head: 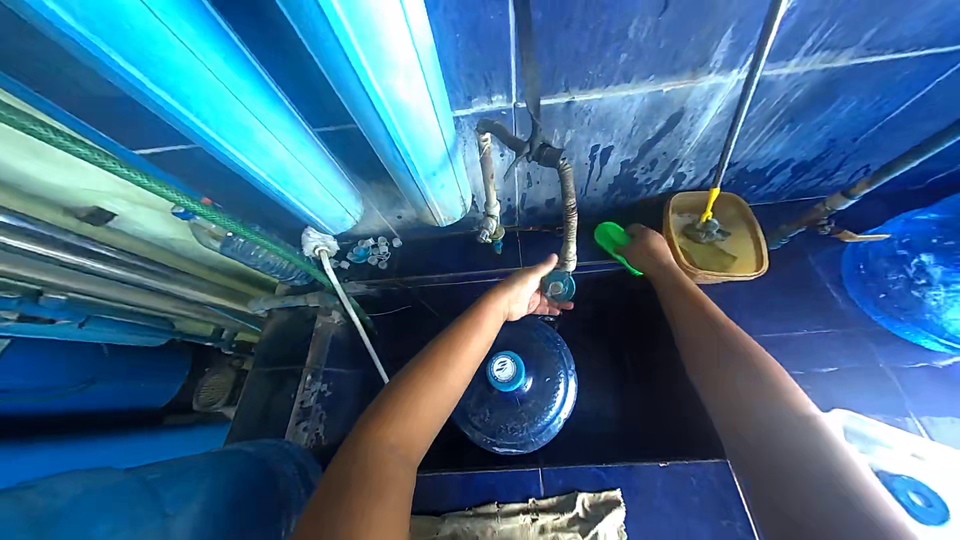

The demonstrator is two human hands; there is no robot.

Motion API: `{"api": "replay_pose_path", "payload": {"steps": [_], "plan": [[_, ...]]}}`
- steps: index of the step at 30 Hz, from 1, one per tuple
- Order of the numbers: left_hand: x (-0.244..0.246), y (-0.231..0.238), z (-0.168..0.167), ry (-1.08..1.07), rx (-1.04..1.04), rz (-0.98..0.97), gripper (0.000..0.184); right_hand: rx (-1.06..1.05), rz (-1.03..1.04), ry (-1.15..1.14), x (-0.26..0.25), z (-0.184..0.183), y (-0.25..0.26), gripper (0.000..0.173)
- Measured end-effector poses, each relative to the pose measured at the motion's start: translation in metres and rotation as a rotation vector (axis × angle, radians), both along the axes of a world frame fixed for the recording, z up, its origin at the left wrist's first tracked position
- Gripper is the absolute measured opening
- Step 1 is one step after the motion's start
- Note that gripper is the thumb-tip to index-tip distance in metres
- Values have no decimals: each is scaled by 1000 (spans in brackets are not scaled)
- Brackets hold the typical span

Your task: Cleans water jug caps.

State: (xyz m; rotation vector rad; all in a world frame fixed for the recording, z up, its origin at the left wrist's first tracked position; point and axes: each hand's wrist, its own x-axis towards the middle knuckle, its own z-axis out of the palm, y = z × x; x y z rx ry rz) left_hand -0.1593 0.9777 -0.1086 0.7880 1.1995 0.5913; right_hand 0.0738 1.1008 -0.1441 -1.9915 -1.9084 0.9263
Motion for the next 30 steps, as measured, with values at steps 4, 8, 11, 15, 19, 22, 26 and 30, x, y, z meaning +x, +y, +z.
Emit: {"api": "replay_pose_path", "payload": {"steps": [4,8,11,15,19,22,26,30], "plan": [[12,-1,-4,-40,-83,186,53,-65,-87,776,3,1,-73,33],[30,-6,-15,-58,-92,309,36,121,102,616,-33,11,-138,49],[27,-17,-13,-92,-78,297,44,38,103,326,-19,-17,-137,54],[27,-25,-8,-61,-77,355,43,23,-8,537,-24,-12,-144,55],[22,-28,-9,-105,-78,342,60,-1,88,465,-33,-25,-146,58],[14,-28,-1,-35,-64,331,60,-22,40,418,-26,-19,-137,61],[18,-31,-13,210,131,282,49,-95,69,552,-41,1,-143,58],[18,-37,-4,442,382,65,53,-188,27,664,-49,12,-140,54]]}}
